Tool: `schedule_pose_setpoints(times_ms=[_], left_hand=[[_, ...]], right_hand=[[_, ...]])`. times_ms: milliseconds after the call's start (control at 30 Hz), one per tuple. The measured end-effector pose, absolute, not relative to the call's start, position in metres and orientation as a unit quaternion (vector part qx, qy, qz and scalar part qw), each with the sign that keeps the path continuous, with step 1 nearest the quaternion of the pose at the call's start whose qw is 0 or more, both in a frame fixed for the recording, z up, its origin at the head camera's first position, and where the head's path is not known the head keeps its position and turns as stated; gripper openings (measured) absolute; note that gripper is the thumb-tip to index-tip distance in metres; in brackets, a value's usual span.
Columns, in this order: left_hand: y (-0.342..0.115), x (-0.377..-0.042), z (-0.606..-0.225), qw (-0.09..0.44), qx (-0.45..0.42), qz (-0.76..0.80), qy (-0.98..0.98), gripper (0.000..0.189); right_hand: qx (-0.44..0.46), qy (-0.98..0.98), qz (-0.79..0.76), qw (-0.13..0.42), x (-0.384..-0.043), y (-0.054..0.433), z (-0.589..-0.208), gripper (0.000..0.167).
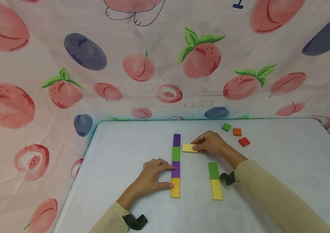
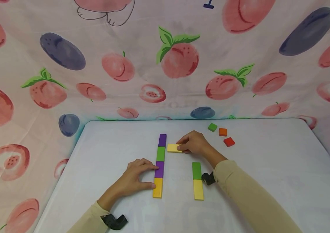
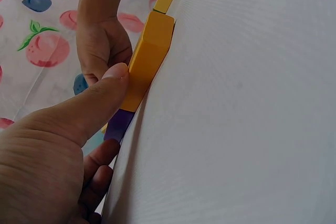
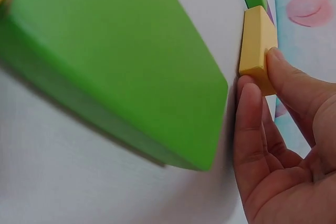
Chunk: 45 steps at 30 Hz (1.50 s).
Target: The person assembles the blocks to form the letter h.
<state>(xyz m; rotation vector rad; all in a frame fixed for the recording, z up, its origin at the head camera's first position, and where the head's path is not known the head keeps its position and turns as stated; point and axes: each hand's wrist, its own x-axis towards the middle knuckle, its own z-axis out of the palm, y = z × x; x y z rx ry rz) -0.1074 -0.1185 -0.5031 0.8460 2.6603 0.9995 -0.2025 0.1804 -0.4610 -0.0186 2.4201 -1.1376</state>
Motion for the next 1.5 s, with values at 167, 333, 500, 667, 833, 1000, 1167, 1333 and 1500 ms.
schedule_pose_setpoints(times_ms=[167,333,500,667,833,1000,1167,1333,1500], left_hand=[[-0.119,-0.107,-0.503,0.087,0.285,0.336,0.893,0.058],[-0.119,-0.107,-0.502,0.091,0.283,0.337,0.894,0.057],[-0.119,-0.107,-0.502,0.090,0.284,0.333,0.895,0.057],[-0.119,-0.108,-0.502,0.087,0.286,0.332,0.895,0.057],[-0.119,-0.108,-0.502,0.086,0.287,0.331,0.895,0.058],[-0.119,-0.107,-0.502,0.091,0.285,0.331,0.895,0.057],[-0.119,-0.107,-0.501,0.093,0.282,0.334,0.895,0.057],[-0.119,-0.107,-0.502,0.091,0.284,0.337,0.893,0.057],[-0.119,-0.107,-0.502,0.088,0.285,0.337,0.893,0.058]], right_hand=[[-0.005,0.878,-0.420,0.232,-0.202,0.179,-0.460,0.029],[-0.003,0.879,-0.417,0.230,-0.202,0.179,-0.462,0.028],[-0.033,0.891,-0.397,0.217,-0.203,0.184,-0.463,0.030],[-0.108,0.909,-0.363,0.173,-0.203,0.193,-0.462,0.031],[-0.164,0.910,-0.348,0.156,-0.201,0.199,-0.462,0.034],[-0.170,0.910,-0.345,0.157,-0.200,0.200,-0.466,0.035],[-0.179,0.912,-0.336,0.154,-0.200,0.198,-0.466,0.033],[-0.190,0.914,-0.321,0.158,-0.200,0.196,-0.465,0.031],[-0.190,0.915,-0.316,0.161,-0.198,0.194,-0.463,0.032]])
